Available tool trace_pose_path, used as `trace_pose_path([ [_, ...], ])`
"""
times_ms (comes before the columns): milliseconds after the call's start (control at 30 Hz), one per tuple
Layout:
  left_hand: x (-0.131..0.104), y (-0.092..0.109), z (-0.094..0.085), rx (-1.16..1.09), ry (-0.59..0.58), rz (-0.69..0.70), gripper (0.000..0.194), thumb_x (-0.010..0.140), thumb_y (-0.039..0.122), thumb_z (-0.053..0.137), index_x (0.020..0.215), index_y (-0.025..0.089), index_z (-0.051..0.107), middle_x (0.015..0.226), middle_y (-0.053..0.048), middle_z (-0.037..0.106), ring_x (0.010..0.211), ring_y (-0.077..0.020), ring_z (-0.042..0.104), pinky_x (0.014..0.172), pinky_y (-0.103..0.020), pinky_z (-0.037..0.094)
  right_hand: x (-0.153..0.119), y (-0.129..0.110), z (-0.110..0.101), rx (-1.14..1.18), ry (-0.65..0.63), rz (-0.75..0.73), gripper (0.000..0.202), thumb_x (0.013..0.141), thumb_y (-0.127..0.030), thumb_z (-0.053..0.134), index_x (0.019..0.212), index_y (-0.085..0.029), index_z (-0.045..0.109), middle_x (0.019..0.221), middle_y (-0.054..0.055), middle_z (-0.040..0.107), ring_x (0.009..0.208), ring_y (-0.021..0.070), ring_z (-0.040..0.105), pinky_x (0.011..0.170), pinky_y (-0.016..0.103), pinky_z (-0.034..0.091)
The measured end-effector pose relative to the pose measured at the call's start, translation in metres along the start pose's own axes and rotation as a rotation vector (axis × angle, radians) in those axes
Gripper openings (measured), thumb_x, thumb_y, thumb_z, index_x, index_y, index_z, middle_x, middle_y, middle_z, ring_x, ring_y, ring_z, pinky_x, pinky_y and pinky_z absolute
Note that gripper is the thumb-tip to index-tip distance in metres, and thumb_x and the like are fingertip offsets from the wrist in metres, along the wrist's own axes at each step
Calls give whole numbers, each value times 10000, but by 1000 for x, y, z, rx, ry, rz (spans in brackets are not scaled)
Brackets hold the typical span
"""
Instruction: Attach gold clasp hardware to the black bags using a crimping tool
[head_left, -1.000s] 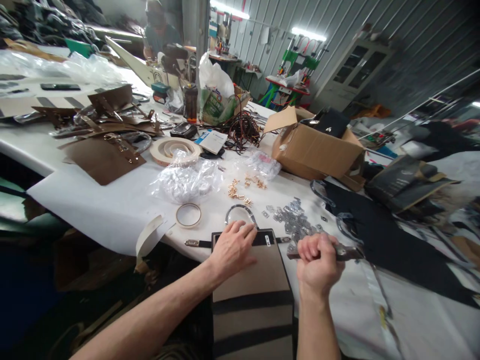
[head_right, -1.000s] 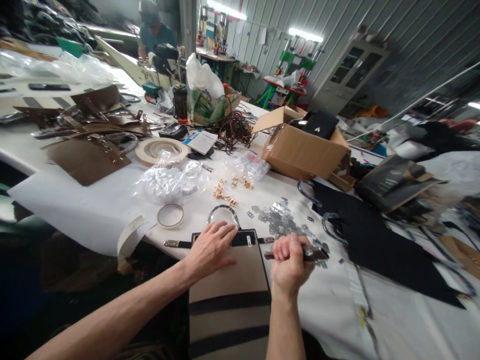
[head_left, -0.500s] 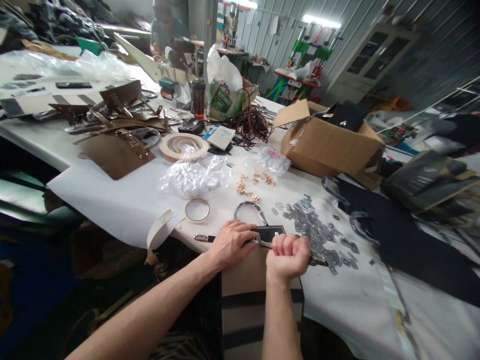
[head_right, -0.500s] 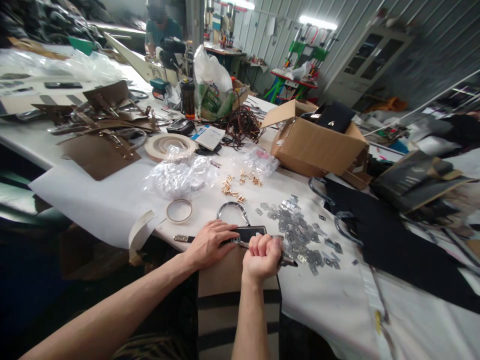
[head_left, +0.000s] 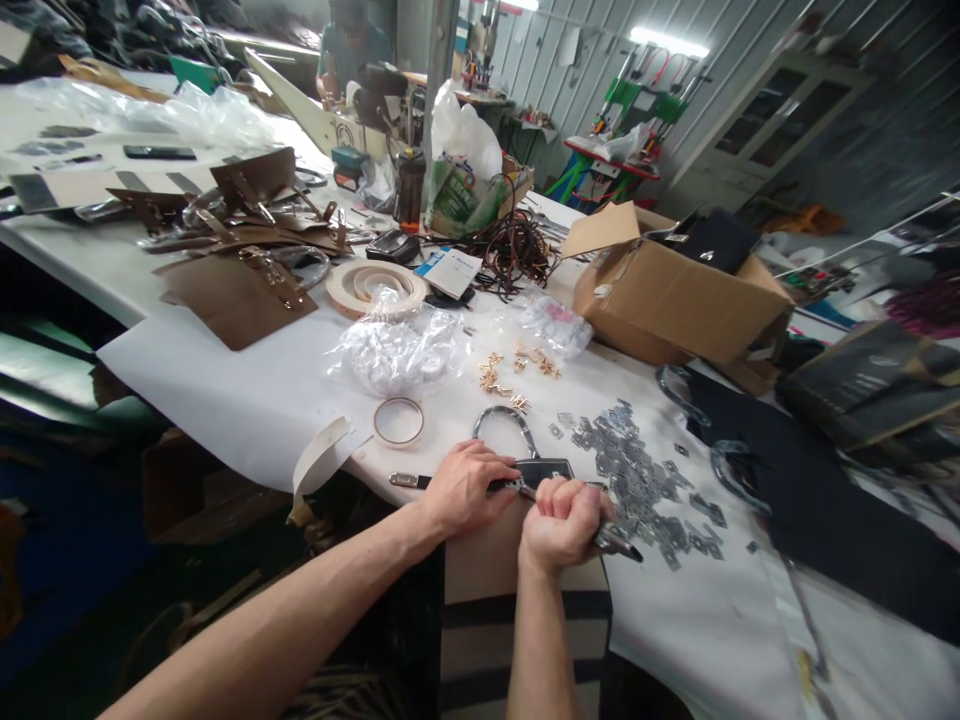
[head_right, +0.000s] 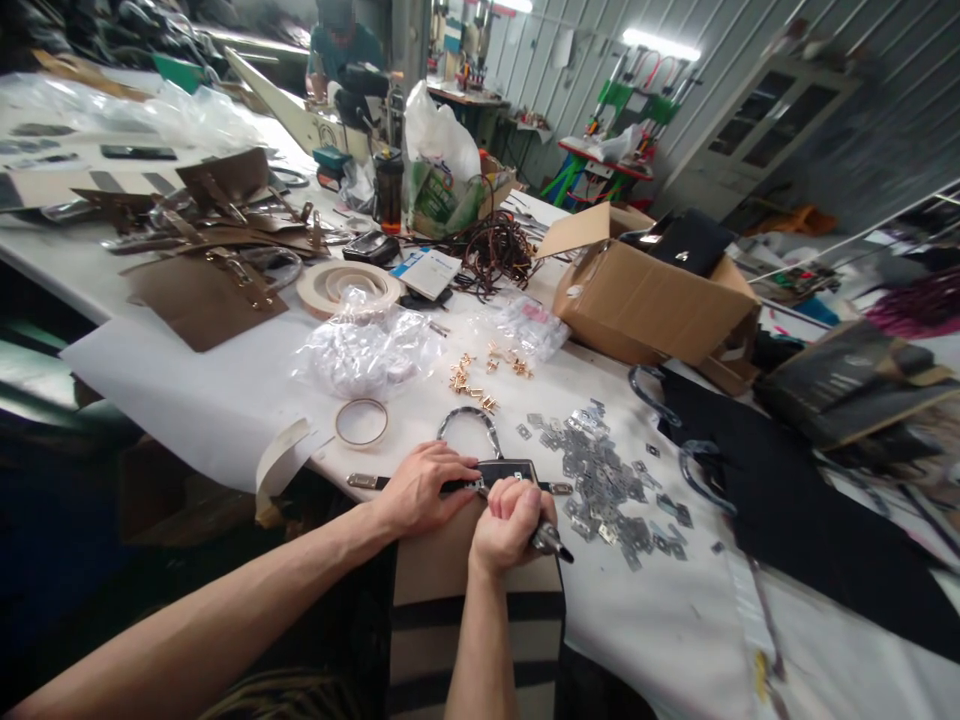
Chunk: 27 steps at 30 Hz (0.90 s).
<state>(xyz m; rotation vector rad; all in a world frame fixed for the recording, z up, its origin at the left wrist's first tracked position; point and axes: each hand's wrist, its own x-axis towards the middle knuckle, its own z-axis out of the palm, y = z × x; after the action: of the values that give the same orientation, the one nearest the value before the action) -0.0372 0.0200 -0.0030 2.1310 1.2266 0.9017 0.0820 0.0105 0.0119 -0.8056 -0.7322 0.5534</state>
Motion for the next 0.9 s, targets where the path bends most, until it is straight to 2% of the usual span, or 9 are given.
trace_pose_path([
  [200, 0, -1, -1, 9, -6, -4, 222, 912, 323, 736, 1113, 259, 803, 1221, -39, 790, 1073, -244, 709, 1064, -433, 479, 9, 2, 4, -126, -83, 79, 478, 1016, -315, 584, 628, -227, 318, 508, -106, 267, 404, 61, 253, 418, 245, 234],
  [367, 0, -1, 0, 13, 0, -18, 221, 903, 318, 750, 1106, 253, 807, 1210, -35, 793, 1069, -246, 704, 1061, -430, 474, 6, 3, 5, -144, -97, 52, 462, 1002, -316, 602, 627, -225, 349, 504, -99, 298, 415, 68, 296, 430, 251, 259],
  [600, 4, -1, -3, -20, -26, -72, 193, 854, 291, 798, 1042, 251, 813, 1133, -20, 813, 1033, -244, 708, 1018, -396, 484, 12, 3, 1, 53, 44, 124, 480, 979, -254, 553, 626, -220, 229, 489, -112, 192, 382, 49, 145, 375, 202, 163],
  [733, 2, -5, -3, -44, -31, -43, 228, 871, 305, 794, 1098, 281, 789, 1177, -5, 802, 1040, -239, 713, 1057, -418, 442, 14, 0, 1, 67, 76, 119, 486, 982, -261, 548, 623, -216, 224, 486, -111, 190, 374, 46, 139, 366, 190, 166],
  [900, 4, -3, -4, -56, -55, -96, 188, 835, 306, 817, 1023, 294, 823, 1202, 11, 797, 1060, -250, 713, 1068, -423, 437, 10, -2, -3, 76, 72, 106, 491, 983, -259, 527, 609, -210, 212, 490, -101, 181, 374, 48, 151, 367, 192, 165],
])
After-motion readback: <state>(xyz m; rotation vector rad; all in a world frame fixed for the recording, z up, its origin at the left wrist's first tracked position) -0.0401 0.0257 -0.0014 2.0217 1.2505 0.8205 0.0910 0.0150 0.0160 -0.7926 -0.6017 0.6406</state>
